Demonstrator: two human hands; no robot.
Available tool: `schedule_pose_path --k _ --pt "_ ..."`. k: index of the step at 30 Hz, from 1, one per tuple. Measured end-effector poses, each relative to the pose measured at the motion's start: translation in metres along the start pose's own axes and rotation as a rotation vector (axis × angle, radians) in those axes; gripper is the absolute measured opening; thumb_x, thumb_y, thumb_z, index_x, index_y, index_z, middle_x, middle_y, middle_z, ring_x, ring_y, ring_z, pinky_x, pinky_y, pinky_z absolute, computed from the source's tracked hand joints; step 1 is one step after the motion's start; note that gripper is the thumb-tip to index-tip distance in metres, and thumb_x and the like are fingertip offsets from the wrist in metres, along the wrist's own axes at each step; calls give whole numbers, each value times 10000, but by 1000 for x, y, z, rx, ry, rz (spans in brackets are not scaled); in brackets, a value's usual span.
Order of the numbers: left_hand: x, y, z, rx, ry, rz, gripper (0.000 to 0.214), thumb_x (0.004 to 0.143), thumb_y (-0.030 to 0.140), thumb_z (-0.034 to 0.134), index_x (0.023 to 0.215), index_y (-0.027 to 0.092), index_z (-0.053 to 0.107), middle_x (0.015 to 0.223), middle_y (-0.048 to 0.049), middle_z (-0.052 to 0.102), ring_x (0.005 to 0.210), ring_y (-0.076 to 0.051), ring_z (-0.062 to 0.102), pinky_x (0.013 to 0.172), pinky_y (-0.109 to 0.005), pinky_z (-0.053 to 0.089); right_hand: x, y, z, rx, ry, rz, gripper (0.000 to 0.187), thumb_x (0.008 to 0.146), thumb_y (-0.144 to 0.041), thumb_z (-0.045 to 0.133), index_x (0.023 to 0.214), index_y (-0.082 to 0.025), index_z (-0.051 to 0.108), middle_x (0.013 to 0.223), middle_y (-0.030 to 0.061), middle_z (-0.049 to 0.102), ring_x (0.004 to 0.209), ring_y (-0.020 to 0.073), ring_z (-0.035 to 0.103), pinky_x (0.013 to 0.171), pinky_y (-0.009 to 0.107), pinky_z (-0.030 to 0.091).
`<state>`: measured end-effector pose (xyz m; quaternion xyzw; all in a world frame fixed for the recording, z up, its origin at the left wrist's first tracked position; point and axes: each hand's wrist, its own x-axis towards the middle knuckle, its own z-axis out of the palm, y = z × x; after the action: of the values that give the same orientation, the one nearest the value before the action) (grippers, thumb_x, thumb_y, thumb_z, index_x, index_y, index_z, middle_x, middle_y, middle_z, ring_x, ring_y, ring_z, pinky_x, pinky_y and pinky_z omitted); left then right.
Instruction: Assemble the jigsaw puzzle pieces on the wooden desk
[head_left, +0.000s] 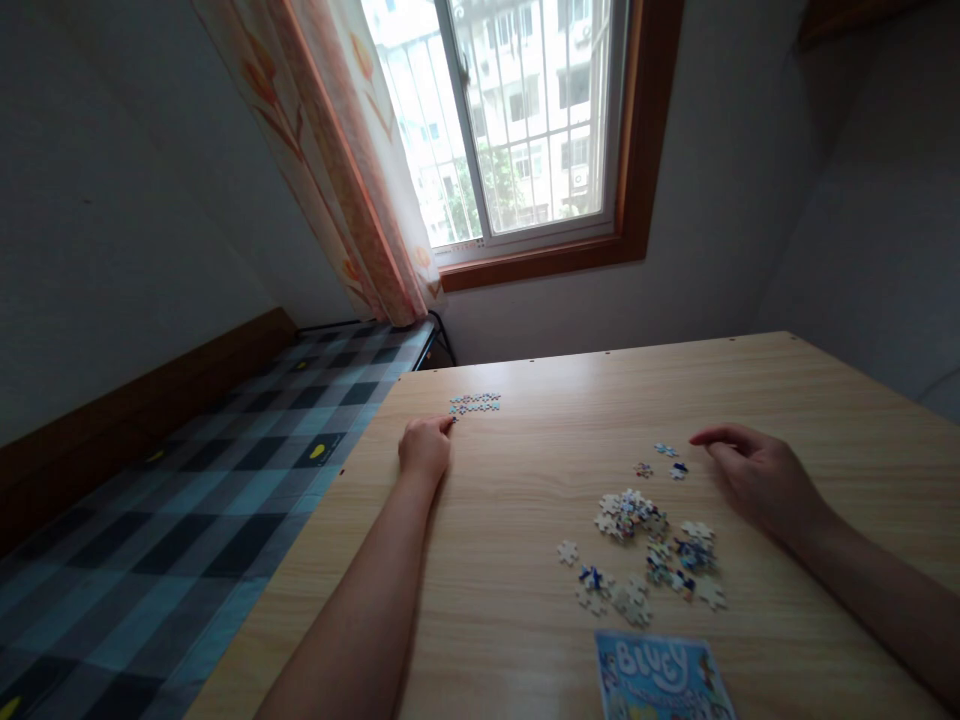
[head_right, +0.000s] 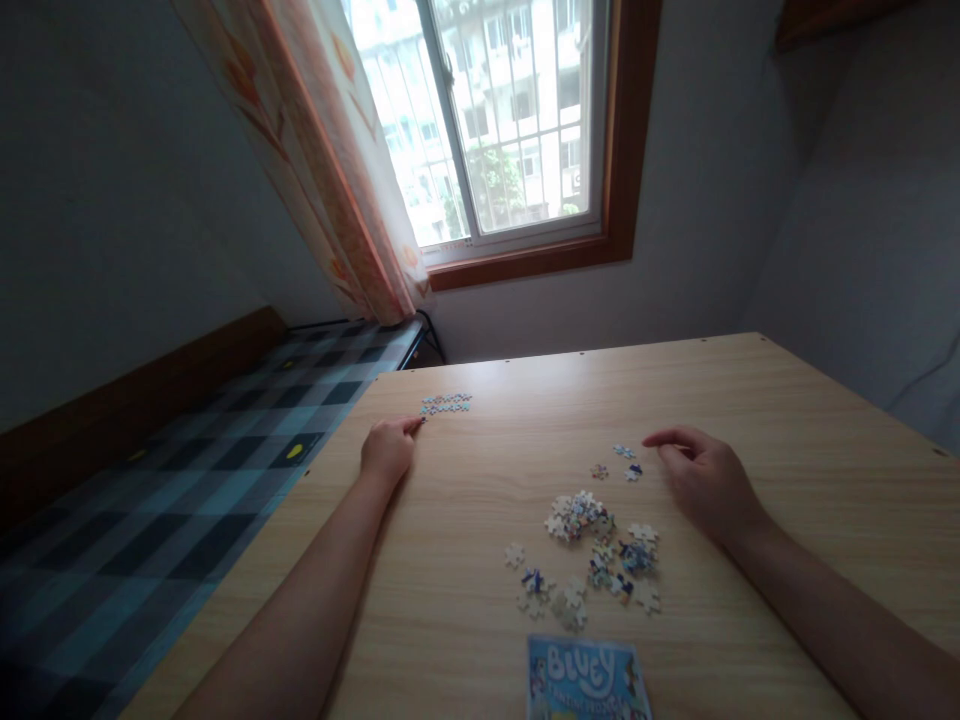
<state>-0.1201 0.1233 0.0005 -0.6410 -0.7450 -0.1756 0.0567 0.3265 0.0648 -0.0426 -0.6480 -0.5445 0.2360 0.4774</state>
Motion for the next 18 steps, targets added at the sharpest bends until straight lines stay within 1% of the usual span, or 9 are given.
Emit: schedule_pose_path --k 3,7,11,15,18 --pt "1 -1 1 -2 2 -2 363 897 177 503 1109 277 780 1181 -21 745 1124 -212 652 993 -287 489 0 -2 0 -4 4 -3 255 740 -328 569 838 -202 769 654 23 706 512 173 559 471 280 381" --pt "2 -1 1 -15 -8 -7 344 906 209 515 1120 271 777 1192 -30 740 1131 -221 655 965 -291 502 0 -5 -1 10 3 -16 251 734 -316 571 832 -199 770 689 28 719 564 179 588 515 278 413" --pt "4 1 0 -13 -20 -33 360 891 214 518 1146 253 769 1200 -50 736 1126 -248 658 934 -318 521 -1 -12 -1 50 19 -23 242 719 -290 563 806 -193 767 692 33 719 592 178 597 540 275 419" --pt "6 2 0 -2 0 -67 367 877 223 521 1144 254 771 1131 -59 760 1041 -256 685 877 -322 539 -1 -17 -1 96 13 -46 242 724 -288 555 791 -176 758 716 37 719 615 171 600 563 270 422" --pt "6 5 -1 11 48 -63 396 865 186 502 1154 242 766 1121 -63 762 1024 -253 686 893 -324 533 -1 -17 0 100 1 -64 235 740 -286 555 804 -176 753 743 39 720 631 168 594 584 273 429"
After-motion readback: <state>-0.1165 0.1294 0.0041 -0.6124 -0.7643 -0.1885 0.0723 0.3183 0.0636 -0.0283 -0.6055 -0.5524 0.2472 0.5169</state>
